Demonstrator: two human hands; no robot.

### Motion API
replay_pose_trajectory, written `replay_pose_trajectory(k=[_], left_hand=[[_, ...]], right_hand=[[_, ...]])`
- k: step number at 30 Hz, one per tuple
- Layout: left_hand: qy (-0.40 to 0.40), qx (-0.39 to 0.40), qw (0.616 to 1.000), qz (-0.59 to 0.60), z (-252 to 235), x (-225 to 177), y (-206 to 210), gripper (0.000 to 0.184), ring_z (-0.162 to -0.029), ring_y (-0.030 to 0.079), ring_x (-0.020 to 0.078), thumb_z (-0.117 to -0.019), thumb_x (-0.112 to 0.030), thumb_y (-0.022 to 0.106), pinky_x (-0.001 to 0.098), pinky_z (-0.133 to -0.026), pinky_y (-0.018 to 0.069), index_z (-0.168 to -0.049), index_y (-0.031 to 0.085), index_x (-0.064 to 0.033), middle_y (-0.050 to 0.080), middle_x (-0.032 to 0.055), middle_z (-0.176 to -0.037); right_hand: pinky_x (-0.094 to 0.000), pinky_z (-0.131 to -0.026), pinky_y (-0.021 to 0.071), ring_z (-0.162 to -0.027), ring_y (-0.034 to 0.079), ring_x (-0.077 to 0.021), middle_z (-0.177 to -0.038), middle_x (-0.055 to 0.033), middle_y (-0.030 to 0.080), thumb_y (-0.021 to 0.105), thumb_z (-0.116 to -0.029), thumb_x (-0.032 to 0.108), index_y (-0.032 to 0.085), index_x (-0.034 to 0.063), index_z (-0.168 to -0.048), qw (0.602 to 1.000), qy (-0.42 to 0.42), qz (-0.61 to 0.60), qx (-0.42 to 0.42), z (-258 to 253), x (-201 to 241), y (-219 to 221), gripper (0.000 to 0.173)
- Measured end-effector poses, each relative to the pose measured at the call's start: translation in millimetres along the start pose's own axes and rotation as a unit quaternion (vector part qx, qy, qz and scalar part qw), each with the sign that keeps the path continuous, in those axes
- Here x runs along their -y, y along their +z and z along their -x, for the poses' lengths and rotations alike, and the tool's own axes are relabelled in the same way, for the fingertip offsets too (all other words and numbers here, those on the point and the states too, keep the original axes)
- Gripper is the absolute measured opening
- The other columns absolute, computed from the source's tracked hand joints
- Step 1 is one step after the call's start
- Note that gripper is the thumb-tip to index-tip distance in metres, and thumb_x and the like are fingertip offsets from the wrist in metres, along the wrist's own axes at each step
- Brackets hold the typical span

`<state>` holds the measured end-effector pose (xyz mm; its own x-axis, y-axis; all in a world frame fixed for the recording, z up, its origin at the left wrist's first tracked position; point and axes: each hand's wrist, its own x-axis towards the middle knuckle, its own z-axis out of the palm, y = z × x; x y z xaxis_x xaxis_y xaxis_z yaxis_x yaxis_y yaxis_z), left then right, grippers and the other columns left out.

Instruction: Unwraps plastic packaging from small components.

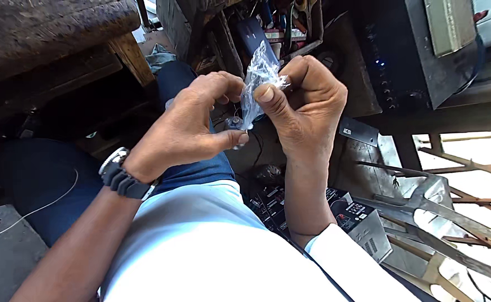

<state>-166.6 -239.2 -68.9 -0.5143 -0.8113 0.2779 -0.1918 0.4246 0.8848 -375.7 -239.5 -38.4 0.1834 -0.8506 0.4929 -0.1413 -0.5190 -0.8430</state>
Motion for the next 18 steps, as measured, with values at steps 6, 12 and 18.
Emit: replay_pose_trajectory(k=[6,12,18], left_hand=[[0.026,0.003,1.000,0.014,0.5,12.1,15.6,0.024,-0.106,0.066,0.0100,-0.0928,-0.016,0.072,0.0316,-0.098,0.0544,-0.114,0.069,-0.0036,0.071,0.0036,-0.108],[0.025,-0.039,0.993,0.104,0.7,8.7,5.0,0.015,-0.102,0.066,0.0011,-0.0992,0.000,0.057,0.0219,-0.095,0.0556,-0.110,0.067,-0.0003,0.071,0.0004,-0.104],[-0.063,-0.123,0.968,0.208,3.1,-12.1,-11.9,0.039,-0.079,0.064,0.0055,-0.1110,-0.037,0.030,0.0235,-0.069,0.0567,-0.109,0.061,-0.0133,0.065,-0.0063,-0.090]], right_hand=[[-0.0198,-0.065,0.0509,-0.075,0.059,-0.0031,-0.086,0.0002,0.061,0.059,-0.1020,0.004,0.061,-0.0012,-0.101,0.999,0.002,0.038,0.024,-1.3,16.0,-11.0,0.006],[-0.0240,-0.068,0.0576,-0.081,0.064,-0.0079,-0.097,-0.0049,0.064,0.059,-0.0995,-0.002,0.058,-0.0051,-0.109,0.999,0.008,-0.014,0.051,-1.2,17.3,-7.9,0.010],[-0.0272,-0.067,0.0620,-0.078,0.068,-0.0125,-0.093,-0.0092,0.066,0.069,-0.0907,-0.009,0.059,-0.0069,-0.104,0.999,0.032,-0.036,0.000,0.5,24.4,15.1,0.017]])
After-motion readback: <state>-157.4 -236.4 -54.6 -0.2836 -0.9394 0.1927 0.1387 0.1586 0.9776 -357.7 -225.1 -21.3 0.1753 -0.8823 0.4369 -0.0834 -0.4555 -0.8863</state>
